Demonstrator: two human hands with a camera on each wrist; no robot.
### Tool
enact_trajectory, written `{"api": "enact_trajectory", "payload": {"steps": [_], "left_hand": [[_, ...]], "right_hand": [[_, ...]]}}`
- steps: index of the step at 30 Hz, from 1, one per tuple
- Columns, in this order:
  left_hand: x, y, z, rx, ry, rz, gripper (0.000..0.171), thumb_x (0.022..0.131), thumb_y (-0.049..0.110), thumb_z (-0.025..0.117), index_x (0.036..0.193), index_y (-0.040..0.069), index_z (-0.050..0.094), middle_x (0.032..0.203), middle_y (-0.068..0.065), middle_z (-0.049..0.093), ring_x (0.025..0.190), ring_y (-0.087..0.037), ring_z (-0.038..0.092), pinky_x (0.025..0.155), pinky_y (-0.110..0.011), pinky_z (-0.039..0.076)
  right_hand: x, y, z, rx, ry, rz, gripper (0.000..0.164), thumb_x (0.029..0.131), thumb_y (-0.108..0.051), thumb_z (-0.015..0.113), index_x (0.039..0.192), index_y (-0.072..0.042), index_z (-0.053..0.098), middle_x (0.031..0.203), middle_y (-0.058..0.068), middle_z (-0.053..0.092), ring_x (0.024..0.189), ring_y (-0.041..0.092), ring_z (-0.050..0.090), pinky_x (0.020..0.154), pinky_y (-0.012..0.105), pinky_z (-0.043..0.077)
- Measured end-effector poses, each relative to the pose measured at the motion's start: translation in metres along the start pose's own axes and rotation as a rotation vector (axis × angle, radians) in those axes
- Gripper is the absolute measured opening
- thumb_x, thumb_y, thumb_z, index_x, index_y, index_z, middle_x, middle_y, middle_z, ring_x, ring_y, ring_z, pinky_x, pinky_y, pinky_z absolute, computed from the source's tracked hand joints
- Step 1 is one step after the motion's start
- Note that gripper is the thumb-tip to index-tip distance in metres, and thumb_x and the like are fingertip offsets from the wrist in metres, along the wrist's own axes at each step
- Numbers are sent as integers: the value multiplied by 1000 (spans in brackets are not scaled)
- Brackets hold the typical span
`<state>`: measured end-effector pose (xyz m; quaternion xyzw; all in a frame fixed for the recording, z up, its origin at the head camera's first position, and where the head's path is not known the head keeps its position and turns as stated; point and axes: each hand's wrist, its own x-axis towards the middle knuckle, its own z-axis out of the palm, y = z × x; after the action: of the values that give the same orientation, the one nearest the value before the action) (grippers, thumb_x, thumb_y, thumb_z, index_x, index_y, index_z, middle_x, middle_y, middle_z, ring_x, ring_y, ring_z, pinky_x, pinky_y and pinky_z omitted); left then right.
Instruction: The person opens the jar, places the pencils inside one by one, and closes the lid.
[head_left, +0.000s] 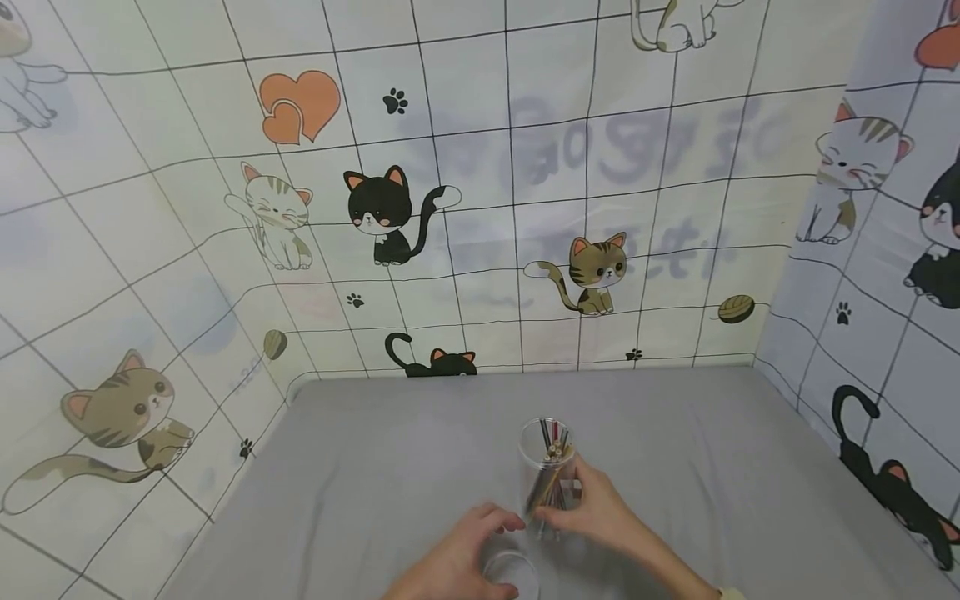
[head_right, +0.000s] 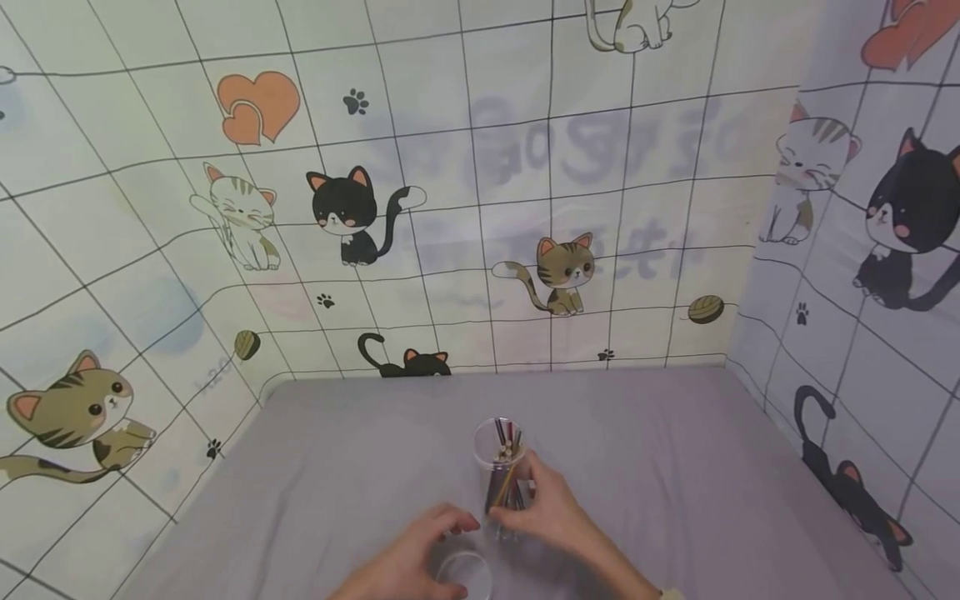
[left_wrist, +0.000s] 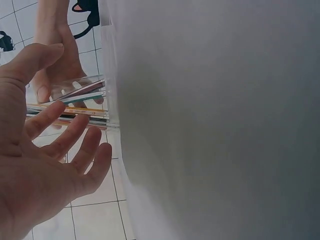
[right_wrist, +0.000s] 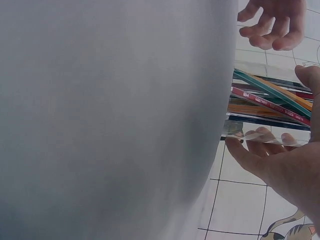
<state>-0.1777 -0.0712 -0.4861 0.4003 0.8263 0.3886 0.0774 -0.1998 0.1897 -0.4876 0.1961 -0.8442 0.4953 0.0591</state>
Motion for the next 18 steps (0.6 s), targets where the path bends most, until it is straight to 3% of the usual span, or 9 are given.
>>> {"api": "enact_trajectory", "payload": {"steps": [6,16,18], "left_hand": [[2,-2,1,-29,-37,-30,58,78,22,86,129,19,59,127,8,50,116,-12,49,93,-28,47],[6,-6,5,71,-87,-15,62,74,28,90,128,20,60,124,9,53,111,-7,47,88,-25,48],[7,-8,6,101,-88,18,63,73,31,91,128,20,60,123,9,54,110,-7,48,88,-26,48]], "right_hand": [[1,0,0,16,-2,-12,62,76,-28,88,123,-6,54,97,-5,64,103,19,63,87,47,55],[1,-1,-1,33,-3,-18,63,75,-26,88,123,-4,54,96,-5,63,105,24,63,86,46,56],[1,-1,-1,28,-4,-15,63,75,-26,88,123,-4,54,96,-5,63,105,25,63,85,46,56]]}}
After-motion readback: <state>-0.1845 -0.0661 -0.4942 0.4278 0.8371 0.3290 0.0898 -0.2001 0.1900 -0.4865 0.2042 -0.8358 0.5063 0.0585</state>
